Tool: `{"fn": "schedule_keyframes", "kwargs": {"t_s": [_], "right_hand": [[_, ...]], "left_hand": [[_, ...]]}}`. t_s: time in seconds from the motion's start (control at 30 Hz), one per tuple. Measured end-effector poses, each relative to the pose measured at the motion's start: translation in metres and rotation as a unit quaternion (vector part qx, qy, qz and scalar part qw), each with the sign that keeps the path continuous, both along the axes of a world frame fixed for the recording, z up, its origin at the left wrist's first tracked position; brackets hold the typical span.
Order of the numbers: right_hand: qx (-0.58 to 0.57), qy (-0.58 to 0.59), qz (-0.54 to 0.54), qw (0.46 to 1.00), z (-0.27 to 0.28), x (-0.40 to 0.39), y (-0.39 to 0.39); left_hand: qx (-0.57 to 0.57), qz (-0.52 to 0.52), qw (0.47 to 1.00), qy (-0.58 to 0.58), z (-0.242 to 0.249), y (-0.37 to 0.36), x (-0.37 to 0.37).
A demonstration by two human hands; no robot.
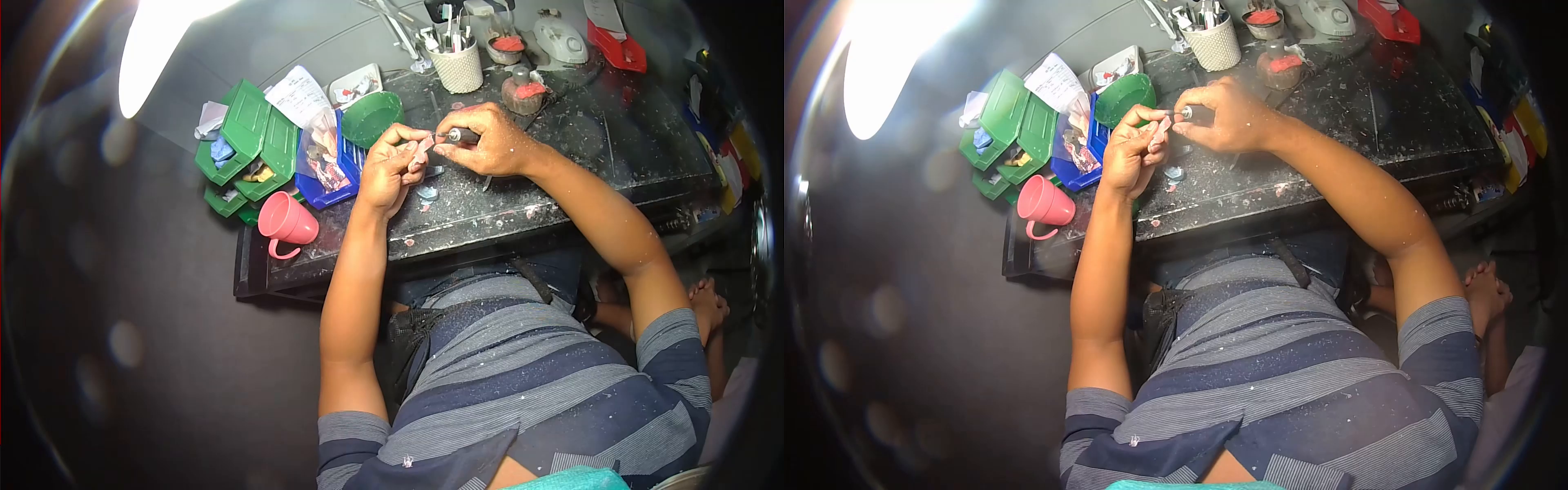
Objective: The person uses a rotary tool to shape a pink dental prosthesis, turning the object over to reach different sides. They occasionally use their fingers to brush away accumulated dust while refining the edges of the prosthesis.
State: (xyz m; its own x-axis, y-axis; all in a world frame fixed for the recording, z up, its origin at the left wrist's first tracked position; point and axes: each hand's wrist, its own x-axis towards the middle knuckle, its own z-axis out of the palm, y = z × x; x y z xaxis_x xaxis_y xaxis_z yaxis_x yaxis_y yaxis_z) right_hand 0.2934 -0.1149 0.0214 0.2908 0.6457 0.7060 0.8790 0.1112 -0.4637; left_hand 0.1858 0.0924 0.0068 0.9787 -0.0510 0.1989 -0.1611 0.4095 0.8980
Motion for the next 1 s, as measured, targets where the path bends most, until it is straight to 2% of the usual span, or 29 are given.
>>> {"fn": "schedule_keyframes", "kwargs": {"t_s": [0.33, 0.53, 0.73, 0.8, 1.0], "right_hand": [[-0.027, 0.008, 0.017, 0.999, -0.008, -0.003, 0.003], [-0.050, 0.002, -0.012, 0.999, -0.001, -0.007, 0.000], [0.014, -0.039, 0.025, 0.999, -0.007, -0.002, 0.003], [-0.049, -0.016, 0.014, 0.999, -0.008, -0.002, 0.001], [-0.036, -0.019, 0.037, 0.998, -0.002, -0.005, -0.002]], "left_hand": [[0.052, 0.007, 0.999, -0.011, -0.004, 0.007, 0.001], [0.056, 0.013, 0.998, 0.007, -0.003, 0.006, 0.001], [0.064, 0.024, 0.996, 0.052, 0.003, 0.003, 0.000], [0.065, 0.027, 0.996, 0.056, 0.005, 0.001, -0.001], [0.063, 0.019, 0.996, 0.056, 0.003, 0.004, 0.000]]}}
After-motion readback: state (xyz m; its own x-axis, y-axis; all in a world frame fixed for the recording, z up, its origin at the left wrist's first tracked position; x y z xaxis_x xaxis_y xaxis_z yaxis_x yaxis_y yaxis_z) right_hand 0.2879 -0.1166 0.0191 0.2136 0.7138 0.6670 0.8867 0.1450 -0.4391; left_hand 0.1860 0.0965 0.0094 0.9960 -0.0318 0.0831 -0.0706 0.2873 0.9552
